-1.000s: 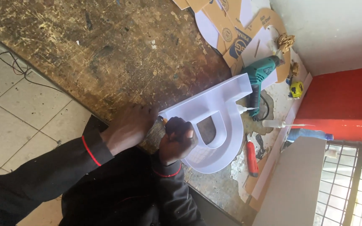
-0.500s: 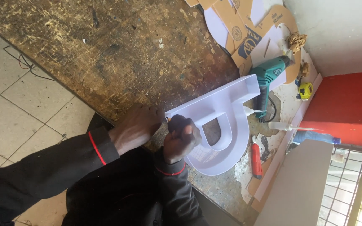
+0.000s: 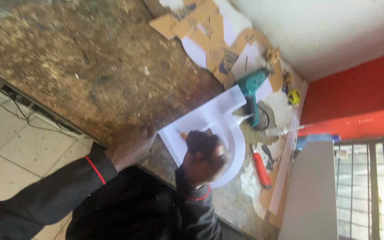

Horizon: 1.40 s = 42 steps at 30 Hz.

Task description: Assembling a 3D plastic letter by gluing side walls to the face of the letter on a workbench.

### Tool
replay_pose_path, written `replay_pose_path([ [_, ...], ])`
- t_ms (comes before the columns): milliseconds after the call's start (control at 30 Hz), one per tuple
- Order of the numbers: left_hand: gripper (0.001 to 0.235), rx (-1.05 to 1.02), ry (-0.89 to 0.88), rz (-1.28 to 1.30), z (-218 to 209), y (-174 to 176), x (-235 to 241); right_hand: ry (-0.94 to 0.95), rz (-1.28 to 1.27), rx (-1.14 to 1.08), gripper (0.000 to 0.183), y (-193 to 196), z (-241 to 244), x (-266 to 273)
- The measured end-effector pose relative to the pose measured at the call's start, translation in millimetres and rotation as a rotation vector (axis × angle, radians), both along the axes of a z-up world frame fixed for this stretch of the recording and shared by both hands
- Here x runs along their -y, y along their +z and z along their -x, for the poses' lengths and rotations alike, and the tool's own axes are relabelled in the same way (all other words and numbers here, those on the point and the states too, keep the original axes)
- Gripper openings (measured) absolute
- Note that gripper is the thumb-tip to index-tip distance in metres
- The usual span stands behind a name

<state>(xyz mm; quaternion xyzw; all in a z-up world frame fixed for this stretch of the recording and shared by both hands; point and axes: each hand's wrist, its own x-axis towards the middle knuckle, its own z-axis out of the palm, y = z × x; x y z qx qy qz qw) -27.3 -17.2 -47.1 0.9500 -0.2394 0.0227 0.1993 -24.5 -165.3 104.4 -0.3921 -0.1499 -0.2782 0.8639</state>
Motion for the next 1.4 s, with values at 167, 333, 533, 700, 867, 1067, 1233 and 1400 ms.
replay_pose_path([
  [167,0.030,0.081,0.001,0.072,-12.2,-7.1,-2.4,0.029,0.059,-0.210,0.051,-90.8,-11.3,10.1],
  [333,0.015,0.195,-0.046,0.023,-25.3,-4.7,-3.8,-0.176,0.017,-0.335,0.043,-121.2,-26.0,-5.8],
  [533,0.024,0.127,-0.017,0.122,-30.8,-2.5,-3.0,-0.143,0.201,-0.229,0.052,-118.3,-26.2,-11.5],
  [700,0.030,0.136,-0.036,0.167,-28.2,-6.1,-4.4,-0.186,0.278,-0.219,0.057,-112.8,-24.5,-16.6],
  [867,0.031,0.073,-0.059,0.125,-36.0,-1.0,-6.1,-0.190,0.282,-0.230,0.056,-112.6,-35.3,-18.8],
  [1067,0.040,-0.136,-0.026,0.228,-38.6,7.7,-6.5,-0.120,0.276,-0.222,0.051,-103.3,-42.5,-20.4],
  [1233,0.047,-0.300,0.093,0.384,-22.0,10.9,-9.3,-0.118,0.237,-0.287,0.050,-72.5,-27.6,-13.0],
  [1400,0.032,-0.151,0.071,0.294,-51.0,15.9,-13.5,-0.154,0.127,0.056,0.045,46.5,-0.3,8.4],
])
